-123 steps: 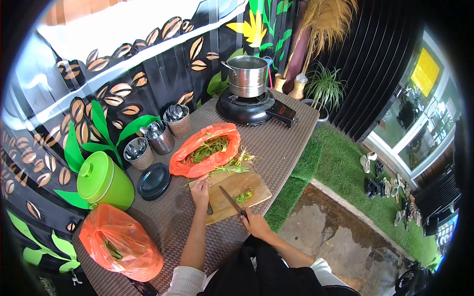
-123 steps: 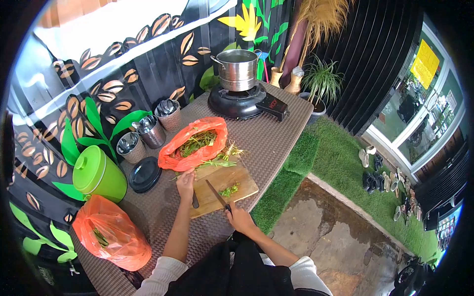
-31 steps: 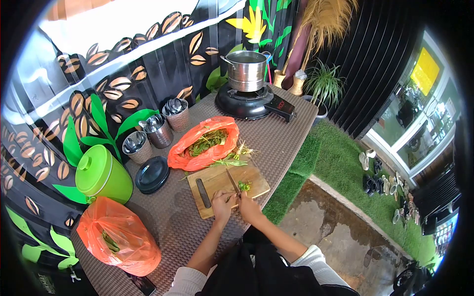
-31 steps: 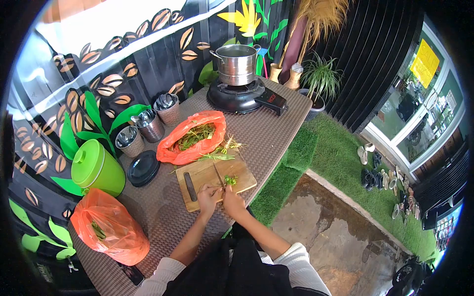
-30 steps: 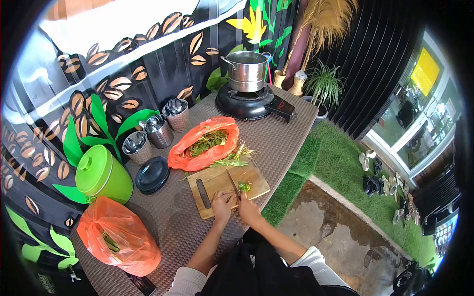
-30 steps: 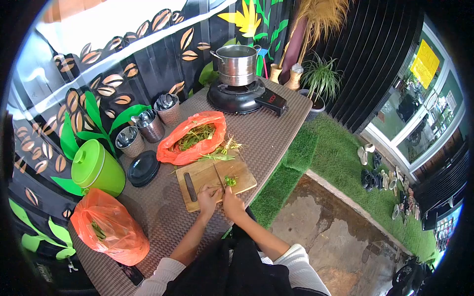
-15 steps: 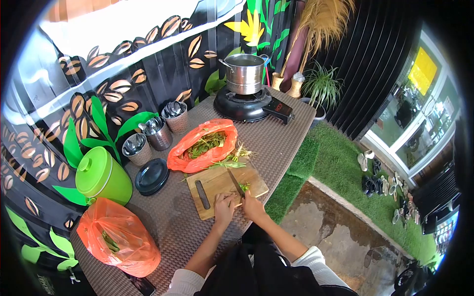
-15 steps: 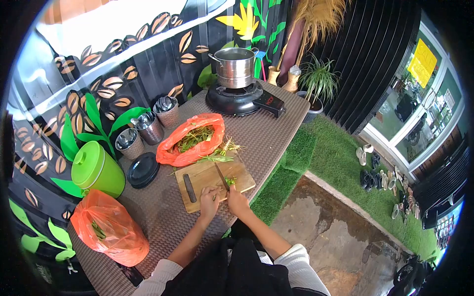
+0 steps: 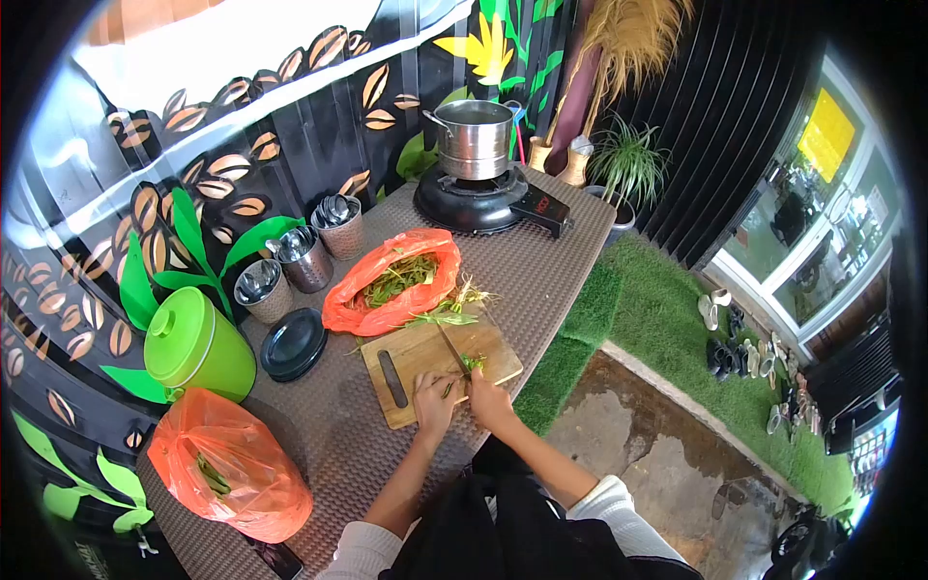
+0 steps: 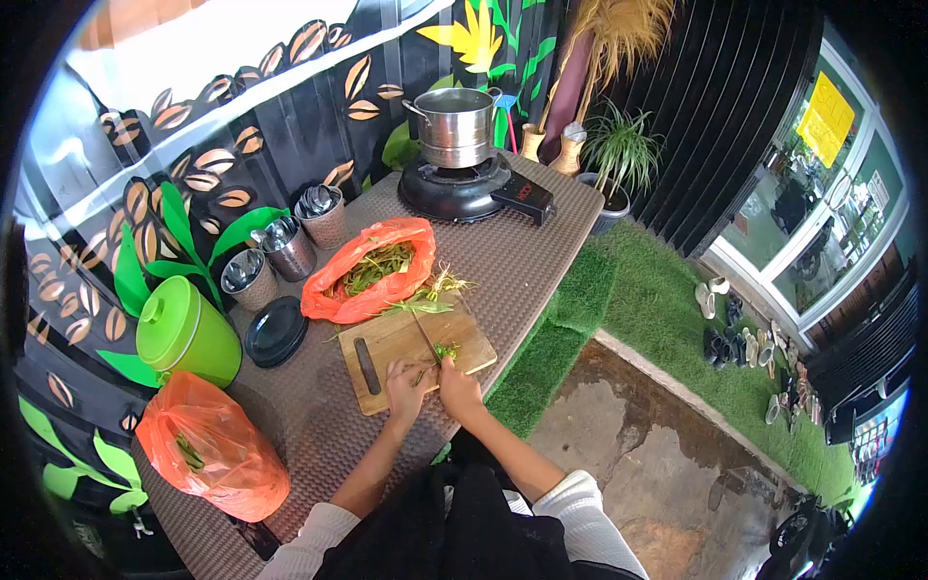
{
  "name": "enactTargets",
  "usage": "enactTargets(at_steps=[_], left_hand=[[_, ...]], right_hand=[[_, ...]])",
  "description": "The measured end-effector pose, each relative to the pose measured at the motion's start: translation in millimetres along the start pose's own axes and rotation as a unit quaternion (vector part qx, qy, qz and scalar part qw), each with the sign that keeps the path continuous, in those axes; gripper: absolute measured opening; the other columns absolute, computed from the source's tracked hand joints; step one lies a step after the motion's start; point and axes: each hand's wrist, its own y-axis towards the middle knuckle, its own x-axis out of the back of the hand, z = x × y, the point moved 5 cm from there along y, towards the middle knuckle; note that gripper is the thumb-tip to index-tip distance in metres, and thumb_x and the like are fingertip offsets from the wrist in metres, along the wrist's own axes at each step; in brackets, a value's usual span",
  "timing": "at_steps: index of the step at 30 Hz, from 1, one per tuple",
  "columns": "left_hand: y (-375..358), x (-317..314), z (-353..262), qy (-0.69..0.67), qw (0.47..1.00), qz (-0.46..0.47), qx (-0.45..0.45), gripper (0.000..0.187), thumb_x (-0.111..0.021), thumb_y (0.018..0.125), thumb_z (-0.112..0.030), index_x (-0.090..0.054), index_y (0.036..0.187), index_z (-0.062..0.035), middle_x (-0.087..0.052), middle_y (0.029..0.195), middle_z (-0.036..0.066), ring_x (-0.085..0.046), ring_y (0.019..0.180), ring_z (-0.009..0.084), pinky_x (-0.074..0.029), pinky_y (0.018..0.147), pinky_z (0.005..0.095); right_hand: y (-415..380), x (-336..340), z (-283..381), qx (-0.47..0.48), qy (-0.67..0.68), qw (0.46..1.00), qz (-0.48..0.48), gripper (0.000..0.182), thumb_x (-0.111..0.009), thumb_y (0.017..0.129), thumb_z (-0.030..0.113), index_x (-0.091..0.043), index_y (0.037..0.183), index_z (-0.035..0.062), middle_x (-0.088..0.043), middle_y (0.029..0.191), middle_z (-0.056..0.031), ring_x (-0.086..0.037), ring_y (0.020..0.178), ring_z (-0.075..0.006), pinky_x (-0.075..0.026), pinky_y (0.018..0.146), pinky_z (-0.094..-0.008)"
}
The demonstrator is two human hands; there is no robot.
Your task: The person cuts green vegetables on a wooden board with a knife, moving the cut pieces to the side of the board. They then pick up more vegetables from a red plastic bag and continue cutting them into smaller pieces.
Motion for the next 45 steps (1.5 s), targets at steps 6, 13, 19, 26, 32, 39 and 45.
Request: enactTargets(at_steps=[6,13,19,26,32,39,45], left_hand=[[0,3,-4,0.007,1.000,-0.002,0.013,0.011,-0.070,0.075,-0.013,-0.073,0.085,-0.0080,-0.062,0.085,0.006,-0.055,0.088,0.0250,-0.046,0.077,0.0359],[0,2,-4,0.028,1.000,-0.002,0.009,0.011,-0.068,0.076,-0.014,-0.071,0.085,-0.0081,-0.061,0.085,0.005,-0.055,0.088,0.0253,-0.047,0.076,0.0360],[0,0,-3,0.038,0.999,-0.004,-0.001,0.010,-0.067,0.077,-0.014,-0.070,0.085,-0.0081,-0.061,0.085,0.005,-0.055,0.087,0.0258,-0.047,0.075,0.0371],[-1,-1,-1,0.034,0.999,-0.006,0.001,0.010,-0.067,0.077,-0.014,-0.070,0.085,-0.0087,-0.062,0.085,0.004,-0.056,0.087,0.0252,-0.047,0.074,0.0367],[1,0,-3,0.039,0.999,0.001,0.009,0.011,-0.067,0.078,-0.015,-0.071,0.085,-0.0085,-0.062,0.085,0.004,-0.056,0.087,0.0245,-0.048,0.073,0.0364],[2,2,-4,0.031,0.999,0.006,0.017,0.013,-0.066,0.078,-0.016,-0.072,0.087,-0.0090,-0.063,0.085,0.005,-0.056,0.088,0.0247,-0.047,0.075,0.0356],[1,1,1,-0.015,0.999,0.014,0.039,0.012,-0.067,0.078,-0.014,-0.072,0.086,-0.0081,-0.063,0.086,0.005,-0.055,0.090,0.0249,-0.046,0.077,0.0354]], right_hand=[[3,7,-5,0.075,0.018,0.997,-0.017,0.016,-0.044,0.091,0.015,-0.042,0.101,0.0023,-0.065,0.075,-0.0234,-0.067,0.071,-0.0388,-0.054,0.061,-0.0492],[5,-4,2,0.043,-0.019,0.999,0.008,0.022,-0.046,0.090,0.016,-0.041,0.104,0.0004,-0.065,0.075,-0.0231,-0.067,0.073,-0.0389,-0.054,0.061,-0.0491],[16,3,-11,0.113,0.008,0.993,0.025,0.021,-0.048,0.088,0.013,-0.041,0.104,0.0006,-0.065,0.076,-0.0239,-0.067,0.073,-0.0397,-0.054,0.061,-0.0484],[3,4,4,0.042,-0.011,0.999,0.009,0.019,-0.048,0.088,0.013,-0.041,0.101,0.0009,-0.065,0.078,-0.0250,-0.066,0.074,-0.0410,-0.054,0.062,-0.0477],[18,-10,-11,0.118,0.006,0.993,0.011,0.019,-0.047,0.089,0.014,-0.040,0.100,0.0002,-0.064,0.077,-0.0258,-0.066,0.074,-0.0411,-0.054,0.061,-0.0483],[0,2,8,0.027,0.019,0.999,0.019,0.020,-0.047,0.089,0.014,-0.040,0.102,0.0004,-0.065,0.078,-0.0252,-0.066,0.075,-0.0422,-0.052,0.063,-0.0514],[-1,5,3,0.055,0.031,0.997,0.039,0.020,-0.045,0.090,0.015,-0.038,0.104,0.0014,-0.064,0.080,-0.0266,-0.065,0.078,-0.0431,-0.052,0.065,-0.0509]])
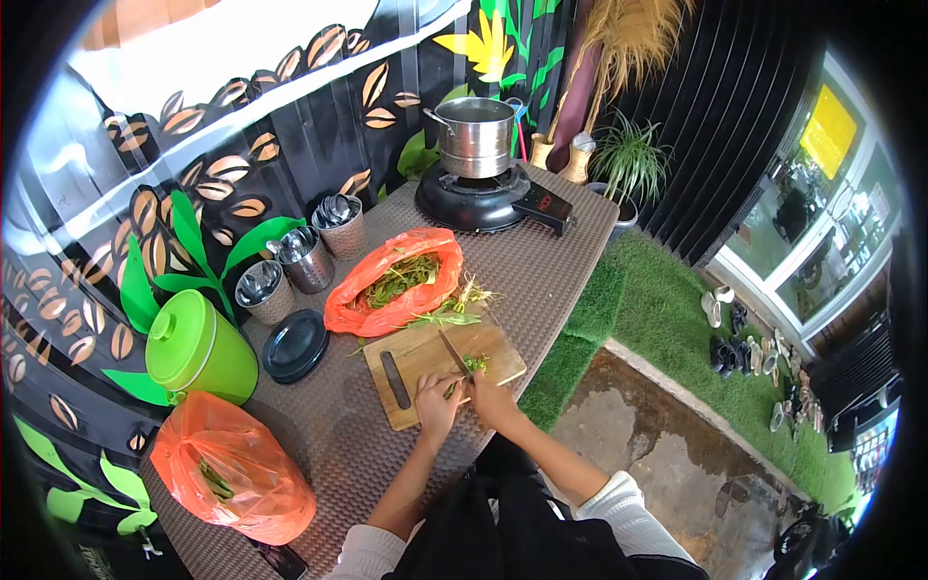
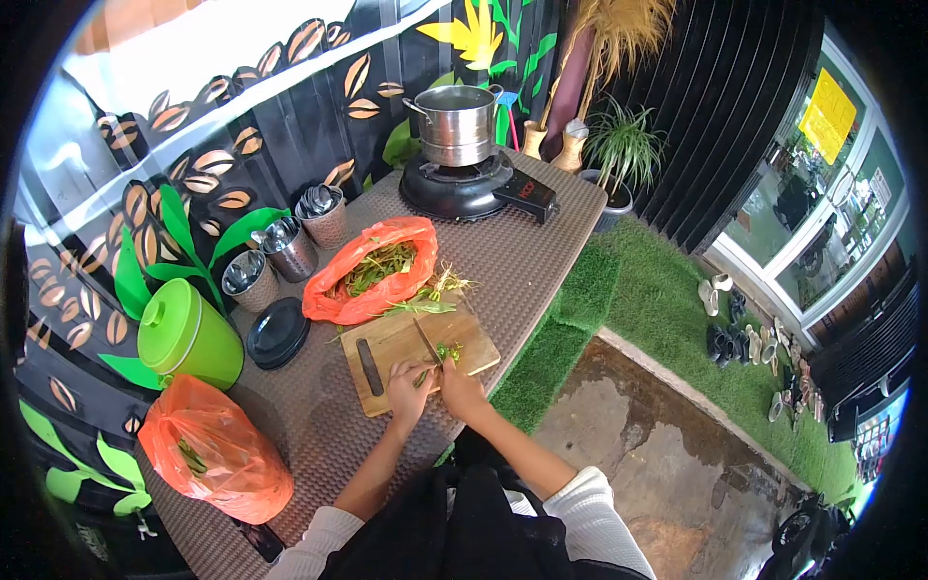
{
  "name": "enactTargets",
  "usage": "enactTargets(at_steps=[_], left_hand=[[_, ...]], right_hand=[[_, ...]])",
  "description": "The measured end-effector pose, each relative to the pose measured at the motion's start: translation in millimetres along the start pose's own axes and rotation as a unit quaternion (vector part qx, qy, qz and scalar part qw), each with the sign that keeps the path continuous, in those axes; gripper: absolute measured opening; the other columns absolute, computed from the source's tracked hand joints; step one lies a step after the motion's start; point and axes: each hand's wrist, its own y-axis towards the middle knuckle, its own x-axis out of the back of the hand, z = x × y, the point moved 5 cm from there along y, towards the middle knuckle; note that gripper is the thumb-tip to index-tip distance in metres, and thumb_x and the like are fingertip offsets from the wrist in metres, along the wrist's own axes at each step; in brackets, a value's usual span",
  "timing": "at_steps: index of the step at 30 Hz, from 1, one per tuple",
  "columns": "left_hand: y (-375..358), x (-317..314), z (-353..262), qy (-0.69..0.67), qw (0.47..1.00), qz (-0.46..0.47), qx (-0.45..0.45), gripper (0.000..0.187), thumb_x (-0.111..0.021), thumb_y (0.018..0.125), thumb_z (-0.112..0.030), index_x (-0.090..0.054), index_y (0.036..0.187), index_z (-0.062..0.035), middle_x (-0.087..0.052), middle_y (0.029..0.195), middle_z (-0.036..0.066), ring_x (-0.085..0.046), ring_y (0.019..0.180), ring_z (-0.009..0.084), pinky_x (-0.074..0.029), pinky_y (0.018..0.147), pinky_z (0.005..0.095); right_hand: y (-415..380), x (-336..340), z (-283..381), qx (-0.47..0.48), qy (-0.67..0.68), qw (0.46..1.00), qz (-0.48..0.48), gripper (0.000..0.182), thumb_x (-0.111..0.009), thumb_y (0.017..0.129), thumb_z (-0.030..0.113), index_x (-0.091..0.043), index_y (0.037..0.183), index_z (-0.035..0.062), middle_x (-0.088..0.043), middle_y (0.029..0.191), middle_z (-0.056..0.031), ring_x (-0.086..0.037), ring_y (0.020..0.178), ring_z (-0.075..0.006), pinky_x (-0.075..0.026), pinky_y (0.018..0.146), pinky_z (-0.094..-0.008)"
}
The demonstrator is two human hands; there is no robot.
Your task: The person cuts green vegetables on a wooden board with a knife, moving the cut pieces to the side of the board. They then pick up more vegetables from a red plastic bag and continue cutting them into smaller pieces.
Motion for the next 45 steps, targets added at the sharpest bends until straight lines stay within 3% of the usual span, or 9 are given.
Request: enactTargets(at_steps=[4,10,16,22,24,30,34,36,45], left_hand=[[0,-2,5,0.003,1.000,-0.006,-0.003,0.012,-0.068,0.077,-0.014,-0.072,0.086,-0.0080,-0.064,0.086,0.006,-0.056,0.089,0.0253,-0.046,0.078,0.0353],[-1,-3,7,0.009,1.000,0.001,0.001,0.012,-0.069,0.076,-0.013,-0.073,0.086,-0.0082,-0.065,0.087,0.007,-0.057,0.089,0.0258,-0.046,0.079,0.0348],[-2,-4,11,-0.007,1.000,-0.018,0.011,0.011,-0.070,0.075,-0.013,-0.073,0.084,-0.0078,-0.065,0.086,0.007,-0.057,0.087,0.0265,-0.047,0.078,0.0356],[-4,-2,7,0.007,1.000,-0.016,-0.006,0.014,-0.071,0.072,-0.008,-0.073,0.085,-0.0048,-0.065,0.085,0.008,-0.057,0.087,0.0262,-0.047,0.078,0.0352],[-4,-2,9,-0.001,1.000,-0.023,-0.014,0.014,-0.071,0.072,-0.007,-0.072,0.086,-0.0037,-0.065,0.085,0.008,-0.057,0.087,0.0262,-0.047,0.078,0.0351],[-4,2,14,-0.056,0.997,-0.022,0.044,0.013,-0.071,0.072,-0.007,-0.071,0.085,-0.0020,-0.064,0.084,0.011,-0.058,0.088,0.0273,-0.046,0.080,0.0355],[-4,-2,10,-0.016,0.999,-0.026,-0.017,0.011,-0.070,0.074,-0.007,-0.069,0.083,-0.0017,-0.063,0.084,0.011,-0.056,0.087,0.0280,-0.046,0.078,0.0367],[-3,-6,7,-0.012,0.999,-0.020,-0.032,0.010,-0.070,0.075,-0.008,-0.069,0.083,-0.0018,-0.063,0.084,0.011,-0.056,0.087,0.0283,-0.045,0.077,0.0372],[3,-12,-4,0.015,0.998,0.010,-0.054,0.011,-0.067,0.077,-0.011,-0.069,0.085,-0.0043,-0.062,0.089,0.007,-0.055,0.090,0.0266,-0.046,0.080,0.0370]], right_hand=[[-5,-13,-4,-0.053,0.014,0.998,-0.010,0.025,-0.042,0.094,0.024,-0.039,0.102,-0.0001,-0.063,0.079,-0.0271,-0.063,0.078,-0.0444,-0.049,0.065,-0.0536],[9,-7,-8,0.030,0.044,0.999,-0.012,0.024,-0.042,0.094,0.022,-0.039,0.103,0.0003,-0.063,0.076,-0.0260,-0.062,0.074,-0.0464,-0.050,0.062,-0.0528],[-11,-20,4,-0.052,-0.005,0.999,-0.001,0.025,-0.042,0.095,0.023,-0.039,0.104,0.0008,-0.063,0.078,-0.0276,-0.062,0.077,-0.0457,-0.050,0.064,-0.0530],[4,-11,0,0.026,0.032,0.999,-0.026,0.024,-0.043,0.094,0.022,-0.038,0.106,0.0021,-0.063,0.074,-0.0261,-0.064,0.072,-0.0446,-0.051,0.063,-0.0544],[-9,-17,1,-0.022,0.008,0.998,-0.065,0.024,-0.043,0.094,0.023,-0.038,0.106,0.0031,-0.064,0.073,-0.0246,-0.064,0.070,-0.0439,-0.051,0.063,-0.0539],[-15,-19,0,-0.078,-0.017,0.996,-0.037,0.027,-0.043,0.095,0.025,-0.038,0.108,0.0023,-0.064,0.075,-0.0248,-0.065,0.073,-0.0432,-0.052,0.065,-0.0524],[-12,-3,-6,-0.072,-0.021,0.996,-0.048,0.028,-0.043,0.095,0.025,-0.038,0.108,0.0003,-0.064,0.076,-0.0257,-0.064,0.074,-0.0439,-0.052,0.065,-0.0518],[-16,5,-1,-0.046,-0.013,0.998,-0.039,0.019,-0.044,0.090,0.014,-0.039,0.104,0.0018,-0.065,0.077,-0.0249,-0.066,0.075,-0.0419,-0.053,0.066,-0.0511],[-18,-10,5,-0.093,0.022,0.995,-0.024,0.028,-0.042,0.095,0.024,-0.038,0.107,-0.0012,-0.063,0.083,-0.0292,-0.064,0.080,-0.0451,-0.051,0.070,-0.0528]])
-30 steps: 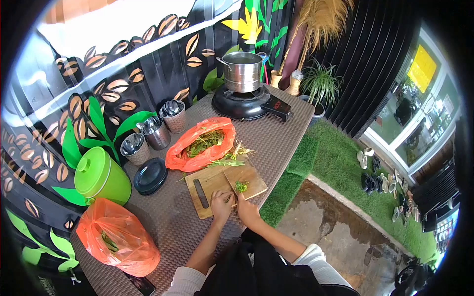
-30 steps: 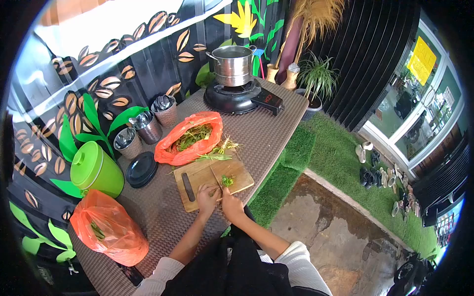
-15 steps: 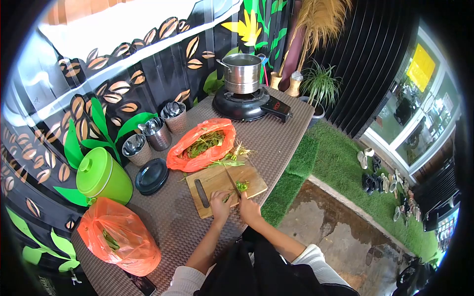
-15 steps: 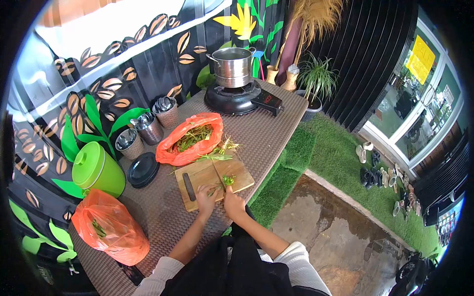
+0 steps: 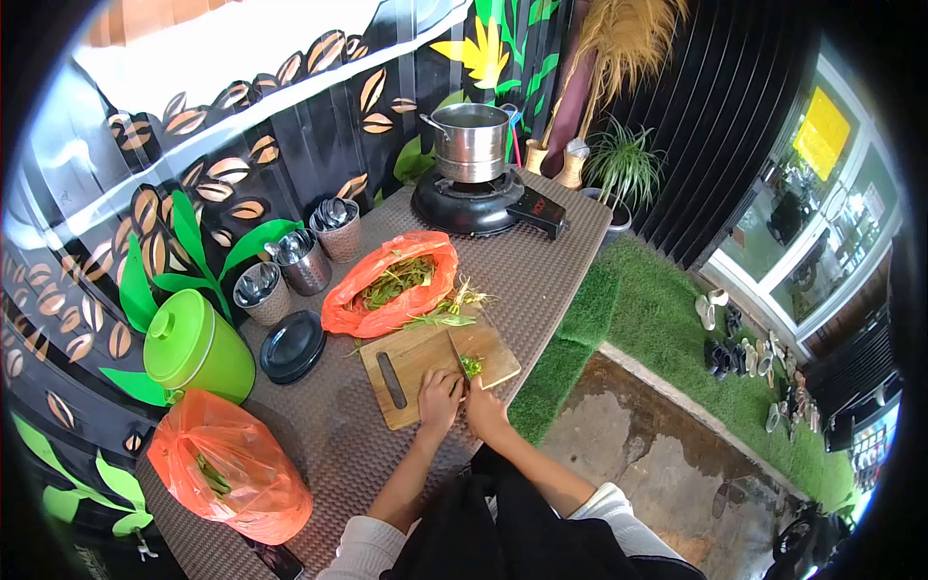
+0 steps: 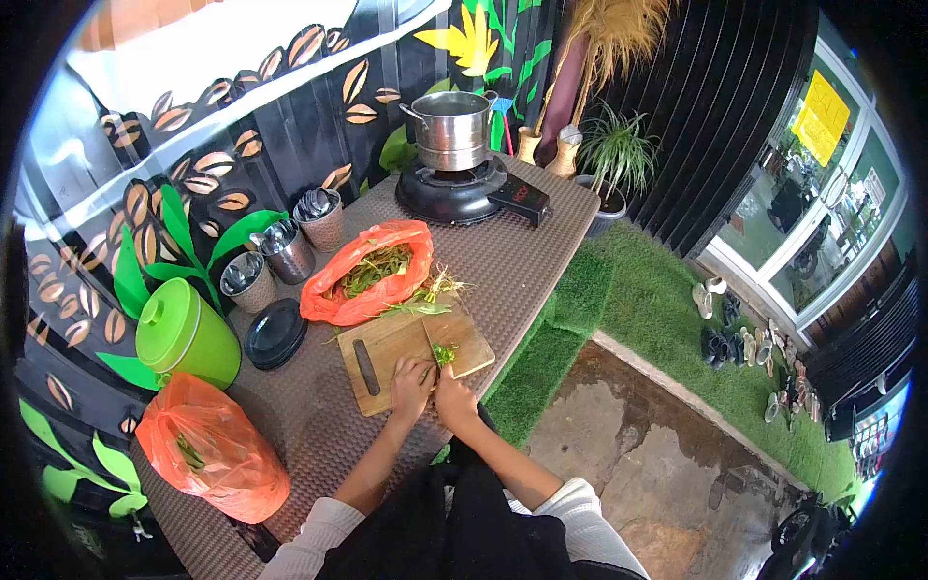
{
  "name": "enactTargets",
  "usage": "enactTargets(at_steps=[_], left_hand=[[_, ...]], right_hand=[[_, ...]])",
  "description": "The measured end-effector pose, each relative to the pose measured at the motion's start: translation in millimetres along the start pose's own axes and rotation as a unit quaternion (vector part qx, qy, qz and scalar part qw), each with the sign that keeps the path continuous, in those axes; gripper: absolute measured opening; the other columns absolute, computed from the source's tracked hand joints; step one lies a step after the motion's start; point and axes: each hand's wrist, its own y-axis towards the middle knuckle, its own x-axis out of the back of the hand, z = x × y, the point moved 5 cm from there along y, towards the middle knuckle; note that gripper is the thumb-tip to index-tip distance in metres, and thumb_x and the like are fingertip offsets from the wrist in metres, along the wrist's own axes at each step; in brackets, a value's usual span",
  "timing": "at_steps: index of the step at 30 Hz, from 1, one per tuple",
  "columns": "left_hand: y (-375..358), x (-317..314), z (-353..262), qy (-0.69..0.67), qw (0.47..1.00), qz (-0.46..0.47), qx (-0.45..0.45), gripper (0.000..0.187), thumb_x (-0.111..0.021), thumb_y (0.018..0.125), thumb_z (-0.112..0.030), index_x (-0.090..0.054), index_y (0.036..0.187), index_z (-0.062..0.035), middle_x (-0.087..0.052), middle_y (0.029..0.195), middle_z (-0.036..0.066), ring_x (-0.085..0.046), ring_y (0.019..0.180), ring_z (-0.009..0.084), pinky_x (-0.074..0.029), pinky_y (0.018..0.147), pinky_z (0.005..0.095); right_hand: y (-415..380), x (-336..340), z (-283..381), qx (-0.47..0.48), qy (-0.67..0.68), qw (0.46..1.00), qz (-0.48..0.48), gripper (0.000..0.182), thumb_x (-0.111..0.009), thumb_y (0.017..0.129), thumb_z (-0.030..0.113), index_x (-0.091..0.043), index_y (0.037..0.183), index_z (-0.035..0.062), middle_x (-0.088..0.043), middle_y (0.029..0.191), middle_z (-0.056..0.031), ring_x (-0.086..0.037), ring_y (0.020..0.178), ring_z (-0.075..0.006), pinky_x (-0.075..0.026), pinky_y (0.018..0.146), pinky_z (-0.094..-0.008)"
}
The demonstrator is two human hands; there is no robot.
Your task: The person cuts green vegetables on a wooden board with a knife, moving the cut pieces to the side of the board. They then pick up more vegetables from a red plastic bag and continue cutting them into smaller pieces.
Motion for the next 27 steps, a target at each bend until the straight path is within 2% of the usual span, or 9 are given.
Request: enactTargets(at_steps=[2,6,9,11,15,17,22,25,27], left_hand=[[0,4,-5,0.014,0.999,-0.001,-0.032,0.012,-0.067,0.078,-0.011,-0.069,0.087,-0.0038,-0.062,0.089,0.008,-0.055,0.089,0.0275,-0.046,0.079,0.0367],[1,3,-1,0.006,1.000,-0.003,-0.020,0.012,-0.067,0.077,-0.011,-0.070,0.087,-0.0037,-0.063,0.089,0.008,-0.055,0.090,0.0267,-0.046,0.078,0.0354],[3,3,8,-0.039,0.999,-0.002,0.017,0.012,-0.070,0.074,-0.011,-0.072,0.084,-0.0044,-0.065,0.087,0.009,-0.056,0.088,0.0257,-0.046,0.077,0.0332],[4,1,19,-0.079,0.994,0.002,0.080,0.009,-0.072,0.071,-0.009,-0.072,0.078,-0.0051,-0.064,0.081,0.010,-0.057,0.085,0.0268,-0.048,0.076,0.0346],[8,2,21,-0.100,0.989,0.022,0.103,0.010,-0.074,0.069,-0.008,-0.072,0.078,-0.0049,-0.064,0.081,0.011,-0.058,0.082,0.0266,-0.048,0.074,0.0350],[8,4,20,-0.130,0.979,0.034,0.153,0.012,-0.075,0.067,-0.008,-0.073,0.079,-0.0054,-0.064,0.081,0.011,-0.059,0.081,0.0259,-0.048,0.073,0.0353],[1,-1,27,-0.111,0.989,0.000,0.097,0.011,-0.074,0.069,-0.009,-0.073,0.079,-0.0061,-0.064,0.080,0.009,-0.058,0.081,0.0263,-0.048,0.074,0.0355],[2,3,20,-0.068,0.995,-0.006,0.068,0.011,-0.074,0.070,-0.010,-0.073,0.080,-0.0062,-0.064,0.081,0.009,-0.058,0.082,0.0267,-0.047,0.075,0.0359],[3,4,17,-0.058,0.996,-0.003,0.062,0.011,-0.074,0.070,-0.011,-0.073,0.080,-0.0061,-0.064,0.082,0.008,-0.058,0.083,0.0270,-0.047,0.076,0.0362]], right_hand=[[8,-3,1,0.002,0.000,1.000,0.000,0.028,-0.041,0.096,0.024,-0.038,0.107,-0.0008,-0.063,0.083,-0.0291,-0.063,0.080,-0.0454,-0.051,0.070,-0.0531],[22,2,-4,0.034,0.027,0.999,0.009,0.026,-0.041,0.095,0.022,-0.037,0.108,0.0002,-0.064,0.083,-0.0283,-0.063,0.079,-0.0454,-0.050,0.069,-0.0539],[13,5,-7,0.036,0.017,0.999,-0.001,0.027,-0.042,0.095,0.023,-0.037,0.109,0.0002,-0.064,0.081,-0.0278,-0.064,0.079,-0.0451,-0.051,0.068,-0.0540],[2,-3,-6,0.023,0.004,1.000,-0.003,0.027,-0.042,0.095,0.024,-0.037,0.108,0.0002,-0.063,0.081,-0.0283,-0.063,0.079,-0.0454,-0.050,0.068,-0.0540],[8,-5,0,-0.007,0.007,1.000,0.023,0.027,-0.043,0.095,0.024,-0.037,0.107,0.0001,-0.062,0.086,-0.0308,-0.063,0.080,-0.0461,-0.050,0.069,-0.0545],[19,1,-1,0.011,0.018,1.000,0.016,0.027,-0.043,0.095,0.024,-0.037,0.106,0.0004,-0.062,0.086,-0.0307,-0.063,0.080,-0.0459,-0.050,0.068,-0.0548],[12,3,-1,0.043,0.024,0.999,0.013,0.026,-0.044,0.094,0.024,-0.037,0.105,0.0008,-0.063,0.081,-0.0293,-0.063,0.079,-0.0454,-0.050,0.066,-0.0551],[6,-7,-1,0.013,0.004,1.000,-0.006,0.028,-0.044,0.095,0.025,-0.037,0.106,0.0000,-0.062,0.081,-0.0297,-0.062,0.080,-0.0467,-0.050,0.068,-0.0544],[15,-7,-2,0.002,0.004,1.000,0.019,0.029,-0.043,0.095,0.024,-0.037,0.109,-0.0008,-0.062,0.085,-0.0308,-0.062,0.082,-0.0469,-0.050,0.069,-0.0545]])
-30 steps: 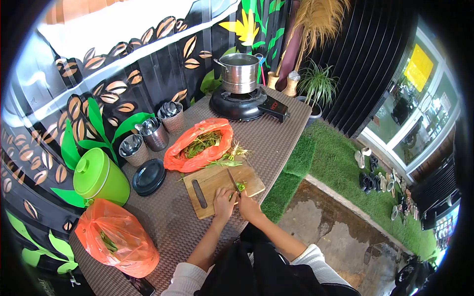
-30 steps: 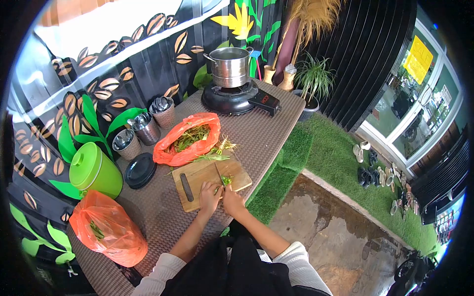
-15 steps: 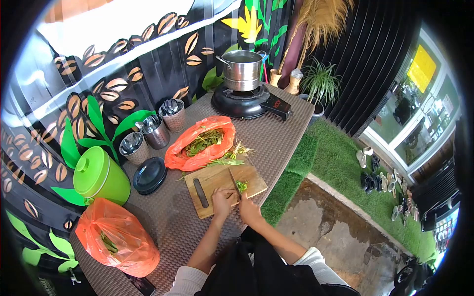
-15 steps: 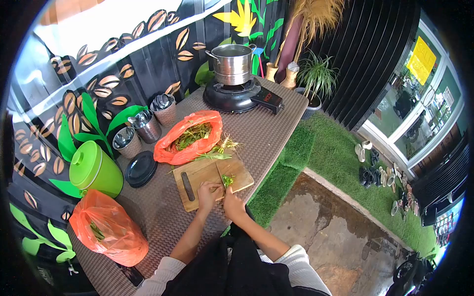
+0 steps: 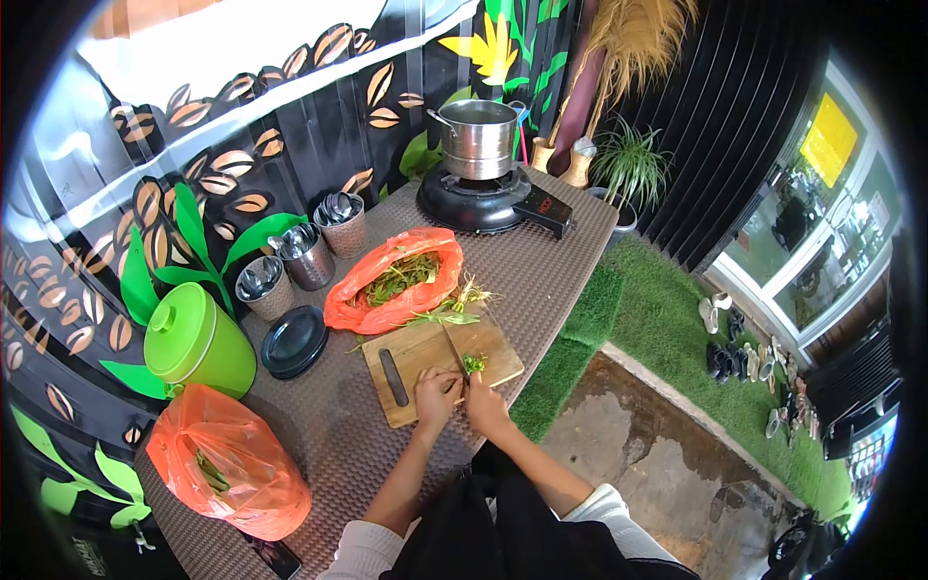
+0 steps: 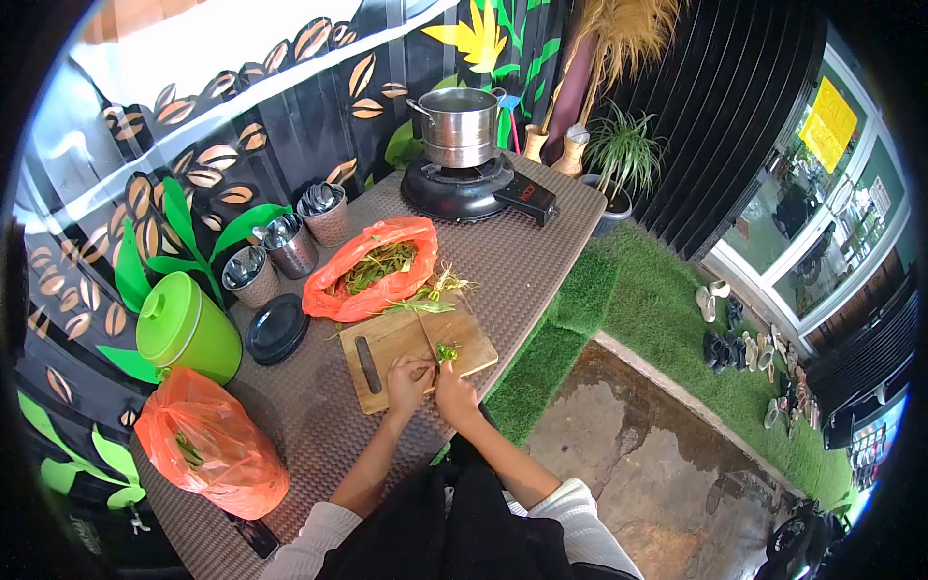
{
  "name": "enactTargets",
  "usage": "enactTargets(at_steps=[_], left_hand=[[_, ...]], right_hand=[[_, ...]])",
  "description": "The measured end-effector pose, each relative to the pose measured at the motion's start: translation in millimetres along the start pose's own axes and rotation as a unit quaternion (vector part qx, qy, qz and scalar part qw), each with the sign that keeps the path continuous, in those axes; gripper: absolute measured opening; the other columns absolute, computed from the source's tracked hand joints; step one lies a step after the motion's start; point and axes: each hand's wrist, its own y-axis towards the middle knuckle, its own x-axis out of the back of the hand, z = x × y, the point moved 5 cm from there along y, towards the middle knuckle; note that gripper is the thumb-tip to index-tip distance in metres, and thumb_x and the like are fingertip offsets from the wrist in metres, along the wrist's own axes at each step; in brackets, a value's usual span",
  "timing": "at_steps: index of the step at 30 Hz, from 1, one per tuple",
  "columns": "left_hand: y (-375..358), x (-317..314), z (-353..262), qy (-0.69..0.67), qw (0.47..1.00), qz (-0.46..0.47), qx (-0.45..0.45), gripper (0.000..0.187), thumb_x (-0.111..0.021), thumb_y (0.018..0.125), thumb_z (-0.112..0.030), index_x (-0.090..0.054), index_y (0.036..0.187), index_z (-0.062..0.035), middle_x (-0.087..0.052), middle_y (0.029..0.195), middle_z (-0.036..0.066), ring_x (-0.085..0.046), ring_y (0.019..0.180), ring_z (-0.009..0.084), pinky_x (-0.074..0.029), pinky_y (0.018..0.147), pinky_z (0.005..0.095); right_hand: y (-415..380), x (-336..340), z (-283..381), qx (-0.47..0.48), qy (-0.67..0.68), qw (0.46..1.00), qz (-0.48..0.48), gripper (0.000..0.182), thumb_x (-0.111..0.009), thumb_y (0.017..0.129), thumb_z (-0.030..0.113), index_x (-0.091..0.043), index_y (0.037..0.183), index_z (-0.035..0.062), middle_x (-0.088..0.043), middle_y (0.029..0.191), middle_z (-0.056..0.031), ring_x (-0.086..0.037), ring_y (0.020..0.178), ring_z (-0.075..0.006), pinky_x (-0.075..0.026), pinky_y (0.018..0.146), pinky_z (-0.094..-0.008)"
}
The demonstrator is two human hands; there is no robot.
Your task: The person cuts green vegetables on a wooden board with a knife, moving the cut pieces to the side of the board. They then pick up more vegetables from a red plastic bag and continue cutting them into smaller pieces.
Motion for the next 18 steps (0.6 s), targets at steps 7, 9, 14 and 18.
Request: enactTargets(at_steps=[7,9,14,18], left_hand=[[-1,0,5,-0.031,1.000,-0.001,0.001,0.011,-0.073,0.070,-0.008,-0.073,0.081,-0.0051,-0.065,0.083,0.009,-0.059,0.084,0.0270,-0.047,0.075,0.0356],[0,-1,8,-0.030,0.999,0.004,0.013,0.010,-0.073,0.070,-0.009,-0.073,0.080,-0.0054,-0.065,0.083,0.009,-0.059,0.084,0.0269,-0.048,0.075,0.0358],[0,-2,9,-0.075,0.997,0.013,0.029,0.013,-0.075,0.069,-0.005,-0.073,0.082,-0.0048,-0.066,0.083,0.010,-0.062,0.080,0.0249,-0.049,0.074,0.0338],[-1,0,10,-0.088,0.996,-0.002,0.025,0.011,-0.074,0.068,-0.005,-0.072,0.079,-0.0041,-0.066,0.083,0.010,-0.060,0.084,0.0254,-0.049,0.073,0.0344]], right_hand=[[-9,9,6,0.074,-0.005,0.997,-0.036,0.026,-0.043,0.095,0.024,-0.037,0.106,0.0004,-0.062,0.082,-0.0294,-0.062,0.078,-0.0466,-0.050,0.066,-0.0550],[-12,-1,2,-0.004,-0.004,1.000,0.001,0.028,-0.044,0.095,0.024,-0.037,0.108,0.0002,-0.062,0.084,-0.0300,-0.061,0.080,-0.0478,-0.048,0.069,-0.0557],[12,7,-7,0.040,0.019,0.999,0.010,0.027,-0.043,0.094,0.023,-0.037,0.110,0.0014,-0.062,0.086,-0.0295,-0.062,0.083,-0.0465,-0.049,0.071,-0.0552],[-13,14,2,0.042,-0.002,0.999,-0.028,0.024,-0.043,0.094,0.021,-0.039,0.108,0.0028,-0.063,0.083,-0.0280,-0.063,0.083,-0.0453,-0.050,0.071,-0.0540]])
